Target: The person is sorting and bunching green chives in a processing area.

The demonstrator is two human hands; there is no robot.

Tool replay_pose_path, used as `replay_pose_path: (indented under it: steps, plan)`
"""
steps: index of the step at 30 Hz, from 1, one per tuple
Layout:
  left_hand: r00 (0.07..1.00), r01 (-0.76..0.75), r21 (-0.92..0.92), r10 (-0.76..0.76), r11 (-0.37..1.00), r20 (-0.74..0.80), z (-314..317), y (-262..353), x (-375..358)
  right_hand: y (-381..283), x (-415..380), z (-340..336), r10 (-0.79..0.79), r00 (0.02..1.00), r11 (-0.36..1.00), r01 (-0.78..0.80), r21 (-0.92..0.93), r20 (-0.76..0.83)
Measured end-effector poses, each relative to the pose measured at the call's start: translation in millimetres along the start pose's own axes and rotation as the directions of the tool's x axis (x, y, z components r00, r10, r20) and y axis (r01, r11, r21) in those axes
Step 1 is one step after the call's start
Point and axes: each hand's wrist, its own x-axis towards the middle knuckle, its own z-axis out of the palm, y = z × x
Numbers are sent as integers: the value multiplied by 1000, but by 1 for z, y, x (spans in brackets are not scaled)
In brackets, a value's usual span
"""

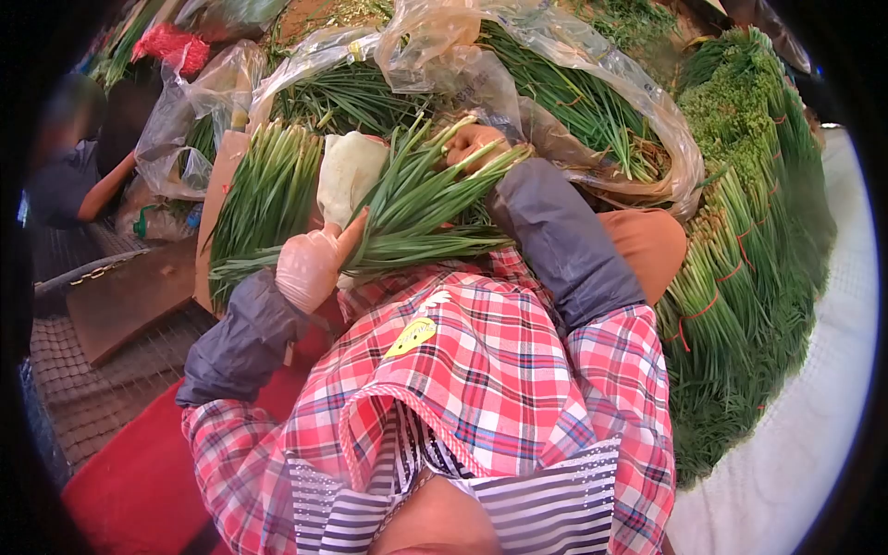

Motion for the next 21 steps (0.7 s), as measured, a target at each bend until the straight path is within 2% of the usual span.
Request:
replay_pose_path:
  steps: [1,3,4,5,6,8,12,15,16,17,18,19,21]
  plan:
    - [1000,-10,9,10,1000,9,-1,1,-1,2,-3,1,-22,998,984,32,-173,57]
    - [999,-26,0,26,1000,20,0,-2,1,-26,-17,15,-38,984,866,119,-486,172]
    - [999,-35,-5,35,999,23,1,-3,1,-21,-18,19,-63,987,935,110,-337,148]
    - [999,-30,-17,31,999,22,-1,-3,1,-5,-16,20,-96,992,994,99,-40,79]
    - [999,-26,-29,27,999,19,-4,-3,-1,5,-14,22,-108,994,960,103,261,3]
    - [1000,-23,-36,23,999,16,-3,-4,-3,11,-10,13,-75,994,813,109,572,-83]
    - [999,-40,-5,40,999,20,-2,0,-1,10,-12,9,104,987,935,-55,351,-122]
    - [999,-17,4,17,1000,50,-7,4,2,6,3,2,-25,998,995,18,97,65]
    - [999,-50,-44,50,998,1,-6,2,0,2,11,1,-116,980,905,171,-390,162]
    - [998,-60,-27,59,998,-32,-8,4,0,-1,19,-1,-205,945,570,327,-754,256]
    - [999,-49,4,49,999,4,-11,7,0,2,19,-2,-225,938,479,341,-809,262]
    - [998,-31,-2,31,1000,50,-18,8,1,2,16,-3,-218,946,500,319,-805,239]
    - [997,-36,-33,38,999,69,-24,8,0,7,12,-2,-179,971,624,237,-745,159]
